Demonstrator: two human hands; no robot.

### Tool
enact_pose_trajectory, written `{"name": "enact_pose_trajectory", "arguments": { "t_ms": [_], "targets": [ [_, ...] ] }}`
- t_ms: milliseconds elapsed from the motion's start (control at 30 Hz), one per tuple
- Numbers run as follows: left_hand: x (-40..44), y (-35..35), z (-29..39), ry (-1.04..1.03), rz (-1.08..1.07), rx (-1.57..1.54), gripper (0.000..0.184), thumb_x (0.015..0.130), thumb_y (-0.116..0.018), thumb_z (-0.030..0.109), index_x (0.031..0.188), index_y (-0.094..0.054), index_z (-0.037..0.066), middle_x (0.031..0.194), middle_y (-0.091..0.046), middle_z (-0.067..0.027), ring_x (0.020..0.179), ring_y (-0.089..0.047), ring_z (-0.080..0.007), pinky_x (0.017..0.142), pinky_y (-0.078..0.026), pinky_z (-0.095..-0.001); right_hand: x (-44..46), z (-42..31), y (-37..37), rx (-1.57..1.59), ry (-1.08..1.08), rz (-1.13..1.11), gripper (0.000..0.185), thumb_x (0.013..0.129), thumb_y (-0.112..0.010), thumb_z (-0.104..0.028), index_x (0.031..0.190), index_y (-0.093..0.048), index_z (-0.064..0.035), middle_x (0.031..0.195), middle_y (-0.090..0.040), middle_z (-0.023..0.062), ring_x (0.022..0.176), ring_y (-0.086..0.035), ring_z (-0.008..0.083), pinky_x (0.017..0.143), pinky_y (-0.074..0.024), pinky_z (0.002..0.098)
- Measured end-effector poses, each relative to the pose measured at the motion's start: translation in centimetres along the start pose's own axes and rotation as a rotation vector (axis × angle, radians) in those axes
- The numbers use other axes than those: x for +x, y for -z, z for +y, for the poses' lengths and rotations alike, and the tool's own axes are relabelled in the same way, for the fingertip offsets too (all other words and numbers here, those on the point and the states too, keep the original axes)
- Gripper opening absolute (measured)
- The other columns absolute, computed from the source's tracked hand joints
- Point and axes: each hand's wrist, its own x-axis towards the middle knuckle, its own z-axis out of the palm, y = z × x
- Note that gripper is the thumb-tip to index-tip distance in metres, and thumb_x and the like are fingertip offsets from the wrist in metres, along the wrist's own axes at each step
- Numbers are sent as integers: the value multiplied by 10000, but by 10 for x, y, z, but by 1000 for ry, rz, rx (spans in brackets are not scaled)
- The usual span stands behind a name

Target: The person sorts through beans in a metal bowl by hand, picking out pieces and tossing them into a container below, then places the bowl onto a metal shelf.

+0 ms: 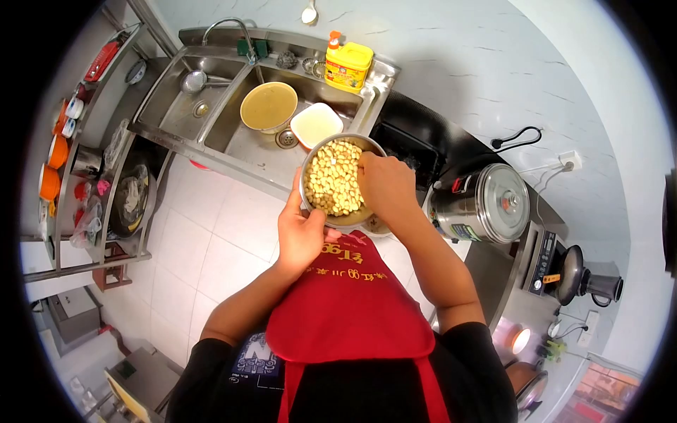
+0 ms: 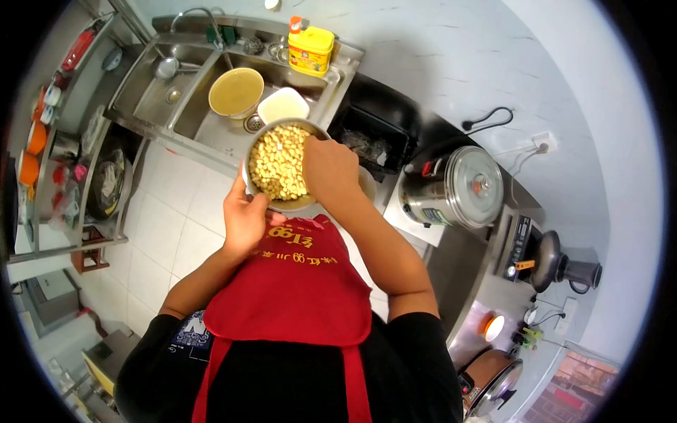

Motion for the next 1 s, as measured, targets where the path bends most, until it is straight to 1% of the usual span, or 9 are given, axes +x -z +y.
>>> {"name": "enact_pose_trajectory", "arguments": {
  "t_ms": [200,267,300,367,400,467,567,667,1000],
  "targets": [
    [2,3,-3,15,20,-46,778,905,-389,-74,1618,-143,114,1121,-674,-224,622,-718,-217,554,-620,-297,-15,-1,18,201,9,109,126,856,-672,-186,889,-685,-65,762,-697,168,697,-698,350,642,-546,451],
    [2,3,-4,26,14,-63,777,903,-390,-76,1617,-154,117,1126,-675,-216,613,-717,-219,545,-619,-299,-21,4,27,495,58,87,100,834,-647,-84,922,-639,-38,814,-678,158,768,-671,369,710,-536,428],
    [2,2,-3,23,17,-67,777,903,-390,-76,1617,-154,117,1126,-675,-216,613,-717,-219,545,-619,-299,-19,2,32,493,63,86,100,834,-647,-84,922,-639,-38,814,-678,158,768,-671,369,710,-536,428],
    [1,-1,-1,7,49,-61,646,921,-366,-70,1550,-303,59,1074,-684,-198,586,-698,-197,519,-597,-276,-21,-3,37,701,-55,25,137,816,-677,-80,936,-632,-32,815,-662,168,761,-648,382,698,-520,448],
    [1,-2,0,6,43,-61,646,921,-366,-70,1550,-303,59,1074,-684,-198,586,-698,-197,519,-597,-276,-18,-4,32,699,-59,29,137,816,-677,-80,936,-632,-32,815,-662,168,761,-648,382,698,-520,448],
    [1,-2,2,13,50,-44,656,920,-363,-71,1558,-291,63,1069,-686,-199,579,-695,-197,517,-598,-280,-5,-4,11,569,35,212,107,836,-701,-74,925,-670,-23,868,-705,143,745,-703,277,670,-548,380],
    [5,2,-4,51,7,-73,780,896,-413,-92,1613,-182,111,1166,-662,-216,601,-709,-209,523,-607,-297,4,-8,-3,316,134,317,82,875,-648,-79,933,-674,-28,898,-693,161,779,-701,320,663,-552,425],
    [3,-4,-2,1,39,-42,690,911,-358,-77,1576,-269,84,1067,-690,-199,577,-696,-195,507,-599,-275,6,-11,-6,157,149,194,48,870,-575,-43,869,-621,-31,899,-645,167,820,-687,373,680,-561,460],
    [-1,-7,2,40,33,-37,722,897,-363,-84,1587,-248,94,1105,-687,-201,582,-700,-200,515,-609,-277,8,-16,-4,-45,145,26,65,848,-603,-46,889,-649,-24,926,-651,159,833,-702,340,694,-583,424]
  ]
}}
